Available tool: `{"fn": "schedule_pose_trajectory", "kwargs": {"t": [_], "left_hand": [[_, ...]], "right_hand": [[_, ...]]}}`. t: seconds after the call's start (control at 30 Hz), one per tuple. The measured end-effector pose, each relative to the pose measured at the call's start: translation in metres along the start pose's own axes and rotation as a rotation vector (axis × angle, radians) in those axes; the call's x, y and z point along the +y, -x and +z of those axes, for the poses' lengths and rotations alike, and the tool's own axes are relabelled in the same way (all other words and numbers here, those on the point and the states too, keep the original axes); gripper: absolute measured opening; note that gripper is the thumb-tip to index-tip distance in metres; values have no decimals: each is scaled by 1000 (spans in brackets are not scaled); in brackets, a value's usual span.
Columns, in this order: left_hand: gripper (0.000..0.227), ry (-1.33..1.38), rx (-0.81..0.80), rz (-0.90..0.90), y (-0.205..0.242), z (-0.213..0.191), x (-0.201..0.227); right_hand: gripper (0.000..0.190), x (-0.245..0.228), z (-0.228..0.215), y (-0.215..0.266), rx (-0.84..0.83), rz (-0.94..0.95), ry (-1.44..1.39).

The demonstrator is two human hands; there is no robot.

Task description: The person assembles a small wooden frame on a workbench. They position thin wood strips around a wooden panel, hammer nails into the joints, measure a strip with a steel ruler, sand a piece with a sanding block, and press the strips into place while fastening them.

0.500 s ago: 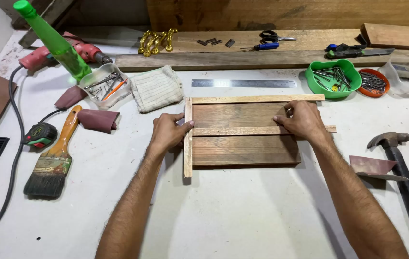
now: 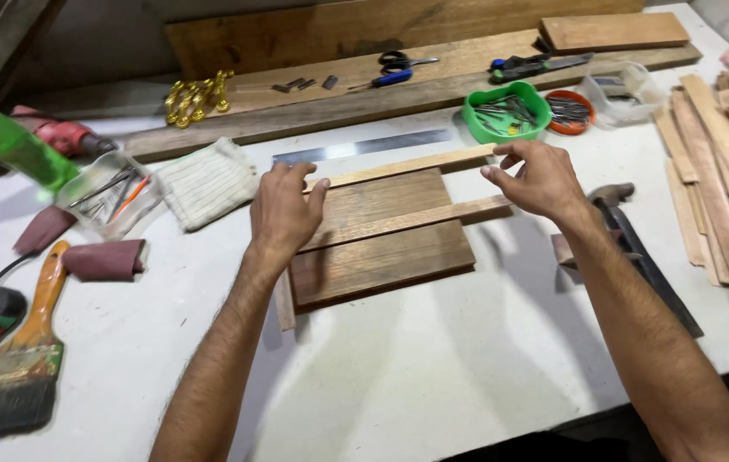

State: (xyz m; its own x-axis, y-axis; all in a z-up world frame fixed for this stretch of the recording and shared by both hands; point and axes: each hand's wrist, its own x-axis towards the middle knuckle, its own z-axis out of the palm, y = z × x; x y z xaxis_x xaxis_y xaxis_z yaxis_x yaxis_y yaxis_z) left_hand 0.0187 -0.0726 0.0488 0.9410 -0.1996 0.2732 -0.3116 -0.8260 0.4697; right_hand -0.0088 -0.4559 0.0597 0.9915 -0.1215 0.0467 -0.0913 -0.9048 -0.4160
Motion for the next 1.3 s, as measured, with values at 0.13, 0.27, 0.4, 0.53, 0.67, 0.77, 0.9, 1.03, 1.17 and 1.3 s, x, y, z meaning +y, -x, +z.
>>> {"fn": "schedule_pose_trajectory", "kwargs": {"t": [0.13, 0.27, 0.4, 0.53, 0.67, 0.77, 0.9, 1.03, 1.17, 1.3], "left_hand": [[36, 43, -109, 211, -23, 34, 73], [40, 53, -306, 346, -36, 84, 155], [40, 87, -376, 528, -43, 144, 223], [43, 63, -456, 603, -50, 185, 280], [55, 6, -532, 556, -60, 218, 307], [53, -26, -608, 544, -67, 235, 315], [36, 20, -627, 562, -70, 254, 307], [25, 69, -497, 596, -66, 288, 300], [26, 133, -412, 574, -66, 267, 315], [27, 212, -228, 651, -64, 231, 319]], "right_hand": [[50, 15, -52, 36, 107, 28, 4], [51, 54, -83, 65, 140, 186, -6], [50, 119, -83, 81, 199, 214, 20], [48, 157, -71, 95, 195, 284, 59], [54, 191, -47, 91, 60, 361, 7], [57, 198, -34, 77, -12, 411, 18], [54, 180, -41, 70, -37, 398, -102], [51, 183, -38, 63, -109, 474, -136], [47, 189, -41, 64, -110, 472, -132], [45, 181, -61, 75, 57, 203, -76]]}}
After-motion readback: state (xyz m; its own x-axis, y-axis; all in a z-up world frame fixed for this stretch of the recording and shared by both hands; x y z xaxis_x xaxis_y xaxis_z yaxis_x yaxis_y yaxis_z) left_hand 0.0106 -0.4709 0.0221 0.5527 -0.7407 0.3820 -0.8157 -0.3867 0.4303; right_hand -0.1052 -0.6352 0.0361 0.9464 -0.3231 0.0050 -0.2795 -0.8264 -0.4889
